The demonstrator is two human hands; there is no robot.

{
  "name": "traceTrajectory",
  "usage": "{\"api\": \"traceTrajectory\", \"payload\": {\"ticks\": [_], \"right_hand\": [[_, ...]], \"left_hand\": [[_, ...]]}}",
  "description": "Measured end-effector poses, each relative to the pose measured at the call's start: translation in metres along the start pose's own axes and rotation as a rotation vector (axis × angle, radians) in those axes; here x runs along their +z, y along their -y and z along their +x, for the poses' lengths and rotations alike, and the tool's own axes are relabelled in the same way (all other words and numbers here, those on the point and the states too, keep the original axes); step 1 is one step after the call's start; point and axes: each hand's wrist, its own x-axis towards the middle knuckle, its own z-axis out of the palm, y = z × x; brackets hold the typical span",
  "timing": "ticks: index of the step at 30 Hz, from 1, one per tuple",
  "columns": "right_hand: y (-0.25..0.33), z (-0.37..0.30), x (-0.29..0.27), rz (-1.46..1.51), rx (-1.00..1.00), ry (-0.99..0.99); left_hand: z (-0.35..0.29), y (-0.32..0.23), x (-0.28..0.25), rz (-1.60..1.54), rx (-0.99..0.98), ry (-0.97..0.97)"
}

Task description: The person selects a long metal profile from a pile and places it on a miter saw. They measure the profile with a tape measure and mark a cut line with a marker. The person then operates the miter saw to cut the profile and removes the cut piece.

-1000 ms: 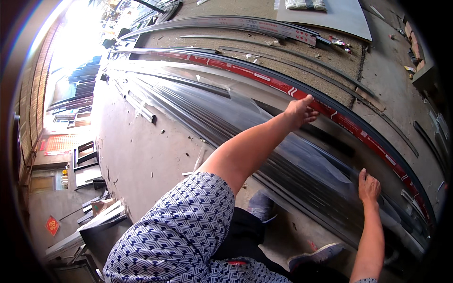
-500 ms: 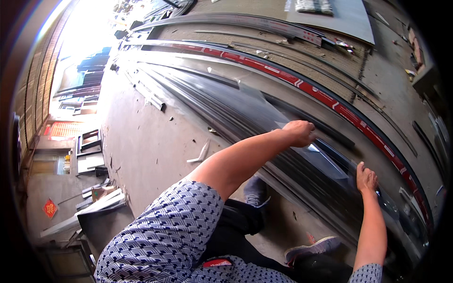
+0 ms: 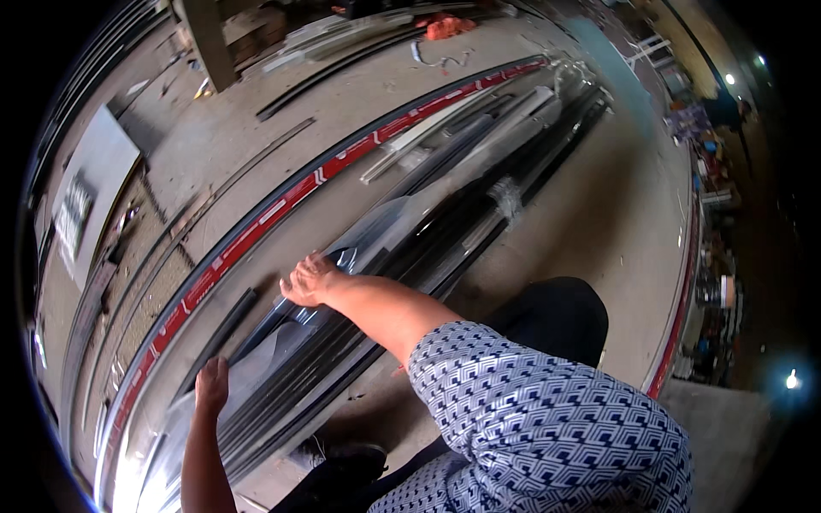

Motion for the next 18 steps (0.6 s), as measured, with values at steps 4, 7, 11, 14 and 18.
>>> {"api": "traceTrajectory", "payload": {"ticks": [4,7,11,14,18], "right_hand": [[0.004,-0.004,0.007,-0.046,-0.078,-0.033],[0.009,-0.009,0.006,-0.011,-0.054,-0.097],[0.009,-0.004,0.005,0.027,-0.064,-0.139],[0.003,-0.001,0.012,0.024,-0.076,-0.244],[-0.002,-0.010,0.003,0.061,-0.170,-0.373]], "left_hand": [[0.004,0.013,0.000,-0.006,0.034,0.009],[0.005,0.021,-0.001,-0.024,0.035,0.024],[0.009,0.028,-0.002,-0.070,0.047,-0.015],[0.008,0.020,-0.006,-0.056,0.060,-0.019],[0.009,0.013,-0.014,-0.015,0.076,0.022]]}}
